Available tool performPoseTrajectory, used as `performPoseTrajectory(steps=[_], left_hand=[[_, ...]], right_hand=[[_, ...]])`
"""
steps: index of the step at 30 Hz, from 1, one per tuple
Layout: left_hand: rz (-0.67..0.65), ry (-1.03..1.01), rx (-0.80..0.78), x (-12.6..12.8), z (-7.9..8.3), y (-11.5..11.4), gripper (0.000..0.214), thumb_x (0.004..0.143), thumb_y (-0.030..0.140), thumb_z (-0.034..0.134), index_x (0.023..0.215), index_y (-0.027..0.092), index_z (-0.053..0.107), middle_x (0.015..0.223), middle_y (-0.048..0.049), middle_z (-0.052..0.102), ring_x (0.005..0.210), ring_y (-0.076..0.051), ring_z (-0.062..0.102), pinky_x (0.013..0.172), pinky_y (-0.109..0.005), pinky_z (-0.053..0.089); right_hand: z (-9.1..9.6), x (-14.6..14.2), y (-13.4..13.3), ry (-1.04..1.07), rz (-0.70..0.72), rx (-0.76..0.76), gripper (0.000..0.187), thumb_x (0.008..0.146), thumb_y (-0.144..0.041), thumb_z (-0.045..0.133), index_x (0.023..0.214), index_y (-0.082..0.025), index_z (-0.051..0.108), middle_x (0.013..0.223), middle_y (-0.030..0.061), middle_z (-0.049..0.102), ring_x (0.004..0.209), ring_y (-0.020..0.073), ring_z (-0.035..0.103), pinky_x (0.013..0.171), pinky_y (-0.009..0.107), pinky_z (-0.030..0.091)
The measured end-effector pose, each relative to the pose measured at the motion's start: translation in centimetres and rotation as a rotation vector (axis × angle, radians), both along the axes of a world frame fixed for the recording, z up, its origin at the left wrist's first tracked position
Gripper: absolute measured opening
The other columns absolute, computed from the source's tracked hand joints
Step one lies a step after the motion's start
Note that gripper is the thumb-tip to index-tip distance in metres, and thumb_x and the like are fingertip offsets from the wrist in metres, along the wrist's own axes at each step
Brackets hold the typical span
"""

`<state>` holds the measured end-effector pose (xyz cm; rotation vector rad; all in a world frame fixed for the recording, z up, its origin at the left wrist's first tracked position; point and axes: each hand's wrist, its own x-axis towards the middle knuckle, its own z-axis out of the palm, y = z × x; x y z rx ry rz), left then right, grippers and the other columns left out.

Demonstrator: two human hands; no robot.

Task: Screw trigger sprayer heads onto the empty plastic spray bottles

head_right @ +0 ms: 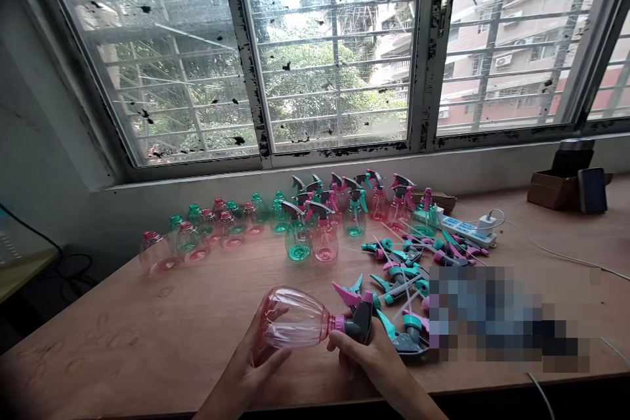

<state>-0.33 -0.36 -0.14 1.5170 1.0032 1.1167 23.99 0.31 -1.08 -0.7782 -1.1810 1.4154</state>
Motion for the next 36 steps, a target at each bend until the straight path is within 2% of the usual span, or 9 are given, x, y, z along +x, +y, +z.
performPoseTrajectory(steps=[3,8,15,18,23,27,31,34,36], left_hand=[[0.006,-0.051,-0.022,-0.1,-0.4,0.1,0.101,0.082,0.049,0.075,0.159,0.027,0.013,0.153,-0.0145,0.045,0.141,-0.036,0.043,0.119,-0.046,0.033],[-0.05,-0.078,0.018,0.1,0.5,0.2,0.086,0.085,0.047,0.072,0.155,0.021,0.03,0.152,-0.0148,0.049,0.144,-0.038,0.039,0.121,-0.052,0.028],[-0.036,-0.03,0.05,0.3,0.6,-0.1,0.094,0.084,0.039,0.076,0.157,0.036,0.017,0.166,-0.006,0.024,0.149,-0.033,0.031,0.124,-0.047,0.022],[-0.059,-0.04,0.018,0.1,0.3,-0.1,0.106,0.079,0.044,0.079,0.159,0.03,0.01,0.162,-0.0123,0.034,0.146,-0.035,0.037,0.122,-0.048,0.025],[-0.098,-0.077,-0.033,0.0,0.4,0.1,0.095,0.08,0.051,0.076,0.155,0.02,0.027,0.15,-0.0182,0.05,0.139,-0.038,0.046,0.118,-0.049,0.033],[-0.07,-0.036,0.006,0.1,0.3,0.2,0.099,0.081,0.041,0.078,0.158,0.027,0.017,0.157,-0.0139,0.042,0.142,-0.035,0.042,0.12,-0.047,0.031],[-0.037,0.017,0.044,0.1,0.3,0.1,0.105,0.082,0.04,0.077,0.159,0.03,0.007,0.161,-0.0131,0.035,0.143,-0.036,0.04,0.122,-0.051,0.024],[-0.071,-0.014,0.036,0.3,0.8,-0.1,0.108,0.078,0.043,0.081,0.159,0.027,0.01,0.163,-0.0121,0.032,0.148,-0.036,0.032,0.124,-0.05,0.017],[-0.112,-0.057,0.02,0.5,1.0,-0.2,0.105,0.078,0.049,0.078,0.159,0.024,0.015,0.162,-0.0127,0.034,0.148,-0.036,0.031,0.124,-0.049,0.019]], right_hand=[[-0.5,0.0,0.1,-0.012,-0.014,-0.007,0.043,0.074,-0.05,0.084,0.093,-0.018,0.061,0.062,-0.0004,0.071,0.04,0.011,0.056,0.039,0.021,0.045],[-1.0,0.0,0.3,-0.039,-0.026,-0.005,0.045,0.074,-0.047,0.085,0.098,-0.017,0.06,0.05,-0.0046,0.064,0.038,0.0107,0.053,0.038,0.02,0.043],[-0.5,0.1,0.3,-0.013,-0.027,0.017,0.04,0.08,-0.048,0.08,0.096,-0.019,0.058,0.07,0.0015,0.074,0.041,0.0108,0.058,0.037,0.02,0.045],[-0.9,0.0,0.4,-0.012,-0.022,0.014,0.042,0.079,-0.047,0.081,0.097,-0.018,0.057,0.059,-0.0018,0.07,0.04,0.0106,0.057,0.038,0.019,0.044],[-1.0,-0.1,0.4,-0.032,-0.002,0.005,0.046,0.075,-0.049,0.083,0.098,-0.018,0.058,0.047,-0.005,0.064,0.038,0.011,0.054,0.038,0.02,0.043],[-0.5,0.1,0.3,-0.031,-0.007,0.018,0.041,0.079,-0.049,0.08,0.094,-0.019,0.057,0.057,-0.0016,0.07,0.039,0.0112,0.057,0.038,0.021,0.045],[-0.7,0.1,0.3,-0.006,-0.008,0.018,0.041,0.079,-0.048,0.08,0.095,-0.019,0.055,0.069,0.0015,0.074,0.041,0.0111,0.058,0.037,0.021,0.046],[-1.0,0.2,0.4,-0.011,-0.005,0.013,0.044,0.078,-0.047,0.082,0.099,-0.019,0.055,0.062,-0.0006,0.072,0.04,0.0123,0.059,0.037,0.021,0.046],[-1.1,0.2,0.5,-0.011,0.002,0.009,0.046,0.077,-0.047,0.083,0.1,-0.019,0.056,0.058,-0.0016,0.07,0.039,0.0124,0.059,0.037,0.021,0.046]])
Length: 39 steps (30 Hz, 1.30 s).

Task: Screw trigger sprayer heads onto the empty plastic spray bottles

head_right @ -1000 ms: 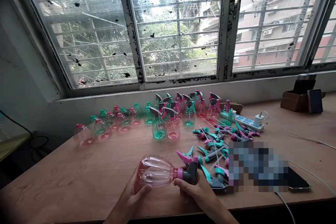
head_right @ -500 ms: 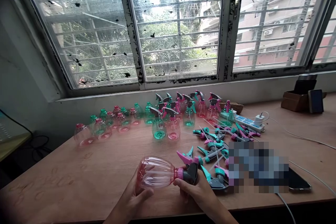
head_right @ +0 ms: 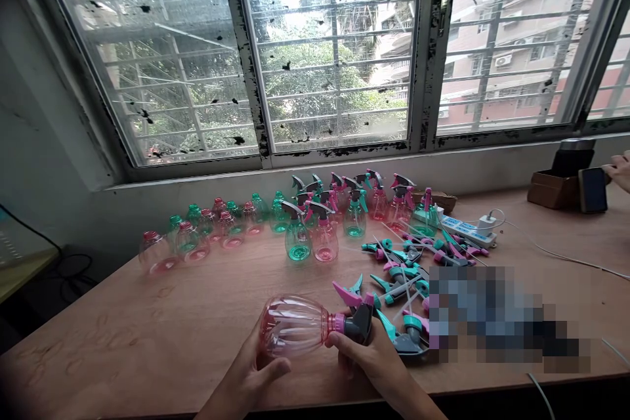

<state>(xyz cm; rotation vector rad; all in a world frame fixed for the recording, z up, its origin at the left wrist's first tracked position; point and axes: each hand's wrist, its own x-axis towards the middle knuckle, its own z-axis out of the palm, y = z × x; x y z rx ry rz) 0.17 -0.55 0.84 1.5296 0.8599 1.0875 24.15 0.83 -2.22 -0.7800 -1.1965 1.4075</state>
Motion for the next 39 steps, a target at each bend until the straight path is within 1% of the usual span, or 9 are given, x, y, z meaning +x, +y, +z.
performPoseTrajectory(steps=[4,9,14,17,20,23,27,33,39], left_hand=[[0.035,0.035,-0.009,-0.1,-0.2,0.1,0.096,0.082,0.048,0.075,0.158,0.026,0.019,0.16,-0.0115,0.038,0.146,-0.035,0.036,0.124,-0.048,0.021],[0.133,0.141,0.109,-0.6,-1.0,0.2,0.097,0.085,0.041,0.074,0.158,0.033,0.012,0.166,-0.008,0.024,0.15,-0.032,0.027,0.125,-0.047,0.015],[0.083,0.02,-0.027,-0.4,-0.8,0.2,0.103,0.08,0.047,0.078,0.159,0.026,0.014,0.16,-0.0144,0.036,0.145,-0.037,0.037,0.121,-0.049,0.027],[0.029,-0.043,-0.077,0.0,-0.2,0.1,0.099,0.08,0.047,0.078,0.157,0.023,0.021,0.159,-0.0153,0.037,0.144,-0.037,0.038,0.12,-0.048,0.03],[0.061,-0.021,-0.031,0.1,0.0,0.0,0.098,0.081,0.041,0.078,0.157,0.03,0.019,0.164,-0.0097,0.03,0.15,-0.033,0.029,0.124,-0.046,0.022],[0.089,-0.009,-0.032,0.0,-0.2,-0.1,0.1,0.084,0.042,0.075,0.158,0.035,0.008,0.164,-0.0081,0.03,0.152,-0.03,0.025,0.123,-0.047,0.023],[0.017,-0.051,-0.087,0.1,0.2,-0.3,0.112,0.082,0.044,0.077,0.159,0.029,-0.003,0.162,-0.0143,0.035,0.149,-0.034,0.032,0.121,-0.049,0.027],[-0.051,-0.072,-0.084,0.6,1.2,-0.5,0.105,0.083,0.042,0.076,0.159,0.028,0.004,0.151,-0.014,0.051,0.138,-0.036,0.049,0.119,-0.05,0.032],[0.033,0.005,-0.032,0.1,0.3,-0.4,0.107,0.082,0.037,0.078,0.158,0.034,0.004,0.161,-0.0109,0.035,0.142,-0.034,0.042,0.122,-0.048,0.024]], right_hand=[[0.2,0.0,0.0,-0.004,-0.013,-0.001,0.044,0.077,-0.048,0.082,0.098,-0.02,0.055,0.062,-0.0004,0.073,0.038,0.0119,0.059,0.037,0.02,0.046],[0.7,-0.1,-0.2,-0.004,-0.029,-0.014,0.042,0.078,-0.051,0.08,0.095,-0.02,0.057,0.069,0.0011,0.075,0.04,0.0128,0.062,0.037,0.02,0.046],[0.7,-0.1,-0.3,-0.017,0.003,0.001,0.043,0.076,-0.049,0.083,0.095,-0.017,0.062,0.05,-0.0041,0.065,0.038,0.0124,0.056,0.039,0.021,0.044],[0.6,-0.1,-0.3,-0.017,-0.002,0.002,0.041,0.077,-0.049,0.082,0.094,-0.017,0.063,0.059,-0.0008,0.07,0.04,0.012,0.057,0.039,0.022,0.044],[0.6,0.0,-0.2,0.005,-0.021,0.008,0.039,0.079,-0.048,0.08,0.095,-0.019,0.06,0.071,0.0028,0.076,0.041,0.0122,0.058,0.039,0.022,0.045],[0.7,-0.1,-0.3,-0.013,-0.007,0.023,0.038,0.08,-0.048,0.079,0.094,-0.018,0.06,0.065,0.0013,0.073,0.041,0.0116,0.058,0.039,0.022,0.045],[0.8,-0.1,-0.4,-0.034,-0.003,0.013,0.043,0.077,-0.05,0.082,0.098,-0.017,0.062,0.052,-0.0036,0.066,0.04,0.0117,0.055,0.04,0.022,0.044],[1.0,0.0,-0.5,-0.019,-0.012,0.001,0.045,0.076,-0.051,0.082,0.098,-0.018,0.062,0.054,-0.0025,0.068,0.039,0.0116,0.055,0.04,0.022,0.044],[1.0,-0.1,-0.4,0.046,-0.034,-0.025,0.043,0.077,-0.05,0.081,0.096,-0.021,0.056,0.069,0.0009,0.074,0.04,0.0126,0.058,0.038,0.022,0.045]])
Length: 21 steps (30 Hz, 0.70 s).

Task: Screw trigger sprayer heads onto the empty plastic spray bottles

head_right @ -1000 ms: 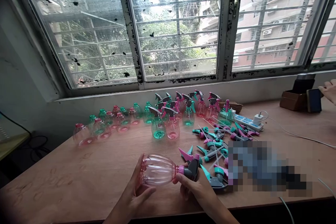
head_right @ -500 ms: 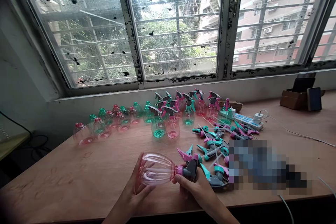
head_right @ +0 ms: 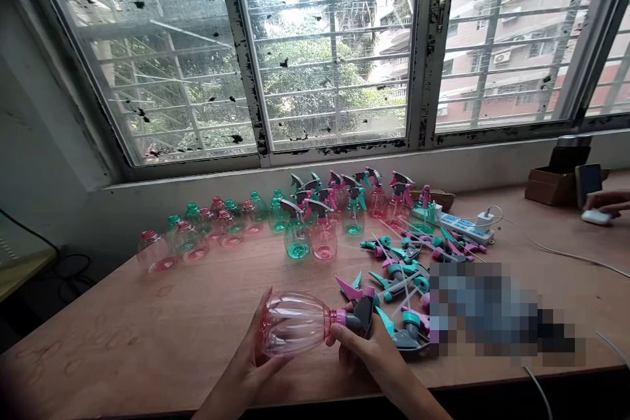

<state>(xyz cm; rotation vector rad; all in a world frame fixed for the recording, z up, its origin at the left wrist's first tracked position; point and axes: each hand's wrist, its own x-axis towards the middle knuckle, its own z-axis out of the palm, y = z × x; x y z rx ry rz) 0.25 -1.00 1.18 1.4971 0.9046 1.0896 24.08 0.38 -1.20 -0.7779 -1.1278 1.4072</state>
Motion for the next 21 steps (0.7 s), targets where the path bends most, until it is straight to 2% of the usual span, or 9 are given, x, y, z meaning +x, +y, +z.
performPoseTrajectory(steps=[3,5,11,16,19,21], left_hand=[[0.004,0.006,0.035,-0.1,-0.2,-0.1,0.11,0.079,0.039,0.081,0.158,0.033,0.006,0.164,-0.0095,0.03,0.148,-0.035,0.032,0.124,-0.05,0.017],[-0.001,-0.004,0.034,-0.2,-0.2,-0.1,0.106,0.082,0.042,0.077,0.159,0.032,0.006,0.165,-0.0094,0.026,0.15,-0.035,0.028,0.124,-0.05,0.015],[0.08,0.099,0.084,-0.3,-0.9,0.3,0.095,0.085,0.041,0.073,0.158,0.034,0.012,0.166,-0.005,0.027,0.151,-0.031,0.025,0.125,-0.048,0.008],[0.083,0.062,0.037,-0.3,-1.5,0.3,0.098,0.085,0.044,0.073,0.159,0.033,0.009,0.166,-0.0074,0.026,0.148,-0.034,0.032,0.125,-0.05,0.015],[0.042,0.009,-0.033,-0.3,-1.0,0.3,0.096,0.083,0.048,0.073,0.158,0.028,0.018,0.162,-0.0109,0.034,0.149,-0.037,0.029,0.124,-0.051,0.019],[0.005,-0.022,-0.047,-0.2,-0.6,0.3,0.093,0.084,0.047,0.073,0.158,0.027,0.02,0.16,-0.011,0.037,0.15,-0.036,0.026,0.124,-0.05,0.02]], right_hand=[[-0.1,-0.1,0.1,-0.007,0.0,0.011,0.045,0.076,-0.051,0.082,0.098,-0.02,0.058,0.067,-0.0003,0.072,0.04,0.0116,0.057,0.038,0.022,0.044],[-0.1,-0.1,0.1,-0.018,0.008,0.015,0.046,0.075,-0.051,0.083,0.098,-0.019,0.06,0.065,-0.0008,0.071,0.039,0.0112,0.056,0.038,0.022,0.043],[0.3,0.0,-0.1,-0.019,0.007,0.012,0.041,0.079,-0.05,0.079,0.095,-0.02,0.057,0.071,0.0019,0.074,0.041,0.0127,0.058,0.039,0.023,0.044],[0.0,-0.1,0.0,-0.01,-0.001,0.02,0.045,0.076,-0.05,0.082,0.099,-0.019,0.058,0.067,-0.0001,0.072,0.04,0.0119,0.057,0.039,0.022,0.043],[-0.1,-0.1,-0.1,-0.038,0.023,0.019,0.048,0.074,-0.05,0.084,0.101,-0.018,0.061,0.053,-0.0038,0.066,0.039,0.013,0.056,0.04,0.023,0.043],[0.0,-0.1,-0.1,-0.044,0.023,0.022,0.047,0.074,-0.05,0.084,0.1,-0.018,0.062,0.053,-0.0035,0.066,0.039,0.0131,0.056,0.04,0.023,0.044]])
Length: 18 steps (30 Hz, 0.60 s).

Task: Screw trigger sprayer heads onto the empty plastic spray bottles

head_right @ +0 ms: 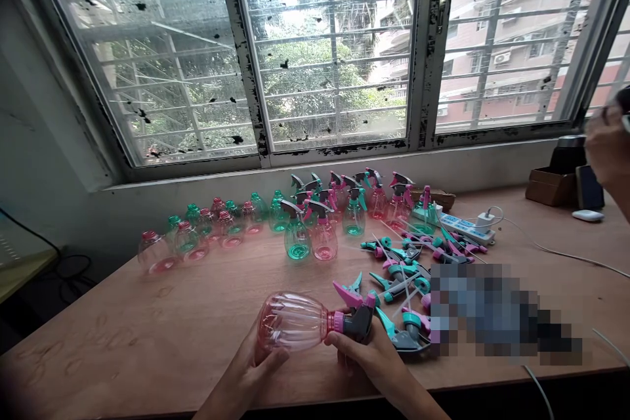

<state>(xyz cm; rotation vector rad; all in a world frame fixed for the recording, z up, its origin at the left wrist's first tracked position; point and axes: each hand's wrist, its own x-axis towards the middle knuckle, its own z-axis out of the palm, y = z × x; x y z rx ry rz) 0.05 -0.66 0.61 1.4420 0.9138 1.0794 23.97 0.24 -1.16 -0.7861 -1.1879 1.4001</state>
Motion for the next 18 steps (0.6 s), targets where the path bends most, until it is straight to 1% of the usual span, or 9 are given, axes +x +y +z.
performPoseTrajectory(steps=[2,4,7,10,12,13,15,18], left_hand=[[-0.009,-0.011,0.015,0.07,0.33,0.02,0.095,0.083,0.044,0.075,0.158,0.03,0.018,0.161,-0.0094,0.035,0.15,-0.034,0.027,0.124,-0.049,0.019],[0.012,0.016,0.043,0.05,0.42,-0.02,0.096,0.084,0.041,0.075,0.158,0.033,0.015,0.162,-0.0081,0.035,0.149,-0.033,0.031,0.124,-0.049,0.019],[0.035,0.084,0.058,-0.15,0.17,-0.1,0.096,0.086,0.041,0.073,0.158,0.036,0.009,0.156,-0.01,0.042,0.143,-0.032,0.041,0.122,-0.049,0.023],[0.017,0.08,0.06,-0.29,-0.2,0.0,0.103,0.083,0.045,0.075,0.159,0.029,0.008,0.148,-0.0144,0.052,0.141,-0.035,0.043,0.121,-0.05,0.025],[-0.012,0.038,0.062,-0.26,-0.32,0.14,0.102,0.082,0.049,0.075,0.159,0.023,0.014,0.146,-0.0164,0.054,0.142,-0.036,0.042,0.121,-0.049,0.026],[-0.026,0.022,0.056,-0.2,-0.32,0.21,0.099,0.082,0.049,0.075,0.158,0.022,0.018,0.148,-0.0163,0.052,0.142,-0.036,0.042,0.121,-0.048,0.027],[-0.036,0.011,0.042,-0.07,-0.26,0.31,0.097,0.081,0.043,0.077,0.157,0.025,0.02,0.154,-0.0136,0.046,0.144,-0.035,0.039,0.122,-0.047,0.025],[-0.015,-0.01,0.05,0.04,-0.23,0.32,0.099,0.082,0.038,0.078,0.158,0.033,0.014,0.161,-0.0088,0.036,0.146,-0.033,0.037,0.123,-0.048,0.021]], right_hand=[[0.16,0.0,-0.03,0.007,-0.006,0.004,0.046,0.074,-0.051,0.084,0.098,-0.018,0.062,0.061,-0.0007,0.071,0.039,0.0125,0.056,0.039,0.023,0.044],[0.22,0.01,-0.01,0.012,-0.003,0.004,0.044,0.075,-0.052,0.082,0.095,-0.019,0.061,0.068,0.0019,0.074,0.04,0.0121,0.056,0.039,0.023,0.045],[0.07,0.03,0.07,0.012,-0.021,-0.004,0.044,0.077,-0.053,0.08,0.095,-0.019,0.057,0.068,0.0026,0.075,0.041,0.0123,0.057,0.039,0.022,0.044],[-0.15,0.07,0.13,0.022,-0.055,-0.033,0.046,0.075,-0.052,0.082,0.094,-0.02,0.055,0.066,0.0016,0.075,0.04,0.0129,0.058,0.039,0.023,0.044],[-0.19,0.11,0.13,0.018,-0.058,-0.051,0.045,0.074,-0.053,0.083,0.09,-0.02,0.056,0.062,0.0008,0.073,0.039,0.0135,0.057,0.04,0.024,0.044],[-0.16,0.14,0.12,0.007,-0.054,-0.051,0.043,0.075,-0.053,0.082,0.087,-0.02,0.058,0.061,0.0009,0.073,0.039,0.0137,0.058,0.041,0.025,0.044],[-0.06,0.2,0.05,-0.029,-0.041,-0.037,0.042,0.079,-0.057,0.077,0.078,-0.018,0.062,0.058,0.0024,0.072,0.039,0.0135,0.058,0.041,0.024,0.043],[0.1,0.19,-0.14,-0.077,-0.035,-0.03,0.052,0.083,-0.062,0.069,0.061,-0.015,0.064,0.053,0.0049,0.069,0.039,0.0126,0.058,0.041,0.023,0.041]])
